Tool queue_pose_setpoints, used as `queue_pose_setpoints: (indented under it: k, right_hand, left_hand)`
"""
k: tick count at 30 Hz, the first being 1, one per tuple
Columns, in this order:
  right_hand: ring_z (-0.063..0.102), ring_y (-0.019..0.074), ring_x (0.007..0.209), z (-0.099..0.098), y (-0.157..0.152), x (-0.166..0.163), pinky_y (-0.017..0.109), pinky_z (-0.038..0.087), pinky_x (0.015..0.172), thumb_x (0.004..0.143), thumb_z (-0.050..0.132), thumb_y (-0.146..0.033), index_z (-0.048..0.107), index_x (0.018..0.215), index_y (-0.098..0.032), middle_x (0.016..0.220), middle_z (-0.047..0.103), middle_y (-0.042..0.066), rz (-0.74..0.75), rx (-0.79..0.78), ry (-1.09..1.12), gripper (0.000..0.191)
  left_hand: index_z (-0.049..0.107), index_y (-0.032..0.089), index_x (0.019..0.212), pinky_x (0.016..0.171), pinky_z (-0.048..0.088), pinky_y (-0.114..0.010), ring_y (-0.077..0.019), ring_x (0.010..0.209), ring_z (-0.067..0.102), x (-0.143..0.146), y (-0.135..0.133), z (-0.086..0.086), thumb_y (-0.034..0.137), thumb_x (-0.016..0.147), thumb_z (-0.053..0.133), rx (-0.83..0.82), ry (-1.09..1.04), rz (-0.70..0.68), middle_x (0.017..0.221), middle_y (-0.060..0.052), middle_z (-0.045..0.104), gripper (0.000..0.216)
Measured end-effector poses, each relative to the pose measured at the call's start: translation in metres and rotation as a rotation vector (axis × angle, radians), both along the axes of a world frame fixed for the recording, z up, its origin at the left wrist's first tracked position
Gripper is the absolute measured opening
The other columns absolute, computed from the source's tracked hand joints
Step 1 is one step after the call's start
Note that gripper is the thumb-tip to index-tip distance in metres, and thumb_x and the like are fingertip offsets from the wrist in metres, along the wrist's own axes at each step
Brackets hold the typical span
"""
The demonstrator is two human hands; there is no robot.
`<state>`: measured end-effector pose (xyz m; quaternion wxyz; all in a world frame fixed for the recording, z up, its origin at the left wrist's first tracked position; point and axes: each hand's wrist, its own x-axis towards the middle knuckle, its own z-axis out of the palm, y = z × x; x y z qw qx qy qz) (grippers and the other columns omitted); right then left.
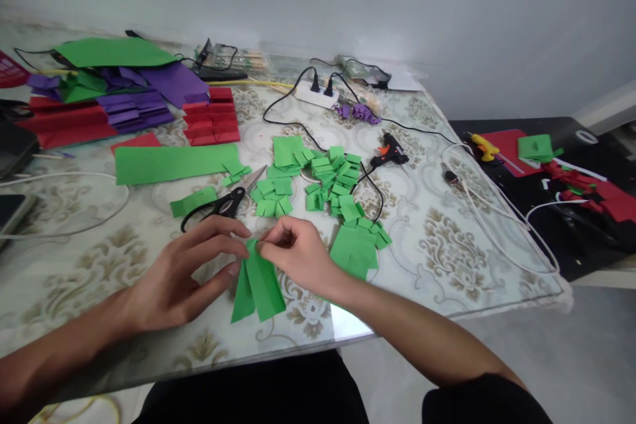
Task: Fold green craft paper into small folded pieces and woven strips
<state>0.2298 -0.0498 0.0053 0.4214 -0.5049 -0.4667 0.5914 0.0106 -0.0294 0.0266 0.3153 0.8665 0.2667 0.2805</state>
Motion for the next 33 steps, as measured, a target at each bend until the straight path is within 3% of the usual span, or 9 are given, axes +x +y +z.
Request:
queue_pose_setpoints:
  k: [4, 9, 15, 21, 26, 33]
  right_hand:
    - [0.066, 0.0145, 0.071, -0.002, 0.0, 0.0, 0.028, 0.051, 0.067, 0.073, 0.078, -0.017, 0.061, 0.074, -0.021, 0.077, 0.071, -0.001, -0.022, 0.014, 0.013, 0.018]
    - [0.064, 0.0126, 0.072, -0.003, 0.001, 0.001, 0.027, 0.05, 0.07, 0.071, 0.082, -0.016, 0.065, 0.082, -0.02, 0.079, 0.068, -0.004, -0.003, 0.01, 0.072, 0.021]
    - [0.066, 0.0131, 0.077, -0.001, 0.001, 0.002, 0.028, 0.052, 0.077, 0.069, 0.085, -0.015, 0.068, 0.087, -0.021, 0.083, 0.069, -0.003, 0.042, -0.016, 0.127, 0.025]
    - [0.069, 0.0153, 0.086, -0.004, 0.002, 0.002, 0.031, 0.053, 0.084, 0.07, 0.084, -0.016, 0.071, 0.092, -0.021, 0.09, 0.072, -0.001, 0.05, -0.003, 0.115, 0.026]
    - [0.067, 0.0153, 0.087, -0.004, 0.004, 0.004, 0.031, 0.054, 0.084, 0.075, 0.077, -0.016, 0.069, 0.095, -0.021, 0.091, 0.071, 0.0, -0.023, 0.055, 0.044, 0.022]
    - [0.065, 0.0155, 0.084, -0.01, 0.011, 0.009, 0.03, 0.054, 0.079, 0.078, 0.072, -0.017, 0.066, 0.098, -0.021, 0.09, 0.066, 0.0, -0.139, 0.132, -0.043, 0.021]
  left_hand:
    - [0.062, 0.021, 0.105, 0.095, 0.054, -0.034, -0.022, 0.109, 0.066, 0.002, 0.001, -0.003, 0.011, 0.096, 0.061, -0.041, -0.002, 0.066, 0.118, -0.008, 0.064, 0.014]
    - [0.063, 0.022, 0.1, 0.074, 0.054, -0.026, -0.0157, 0.084, 0.066, 0.004, 0.003, -0.009, 0.018, 0.101, 0.058, -0.251, 0.007, 0.142, 0.092, 0.0, 0.068, 0.006]
    - [0.064, 0.022, 0.105, 0.073, 0.056, -0.024, -0.0158, 0.088, 0.071, 0.004, 0.003, -0.013, 0.023, 0.103, 0.059, -0.381, -0.039, 0.188, 0.095, 0.0, 0.071, 0.006]
    - [0.064, 0.023, 0.111, 0.074, 0.057, -0.024, -0.015, 0.087, 0.071, 0.003, 0.003, -0.015, 0.021, 0.102, 0.06, -0.295, -0.023, 0.197, 0.097, 0.0, 0.073, 0.01]
    - [0.062, 0.021, 0.104, 0.08, 0.055, -0.028, -0.0162, 0.089, 0.066, 0.001, 0.002, -0.005, 0.015, 0.1, 0.06, -0.033, -0.025, 0.143, 0.096, -0.001, 0.067, 0.008]
    - [0.058, 0.019, 0.112, 0.072, 0.056, -0.029, -0.0178, 0.081, 0.064, -0.002, 0.003, 0.005, 0.03, 0.093, 0.074, 0.081, 0.11, 0.029, 0.097, -0.003, 0.063, 0.027]
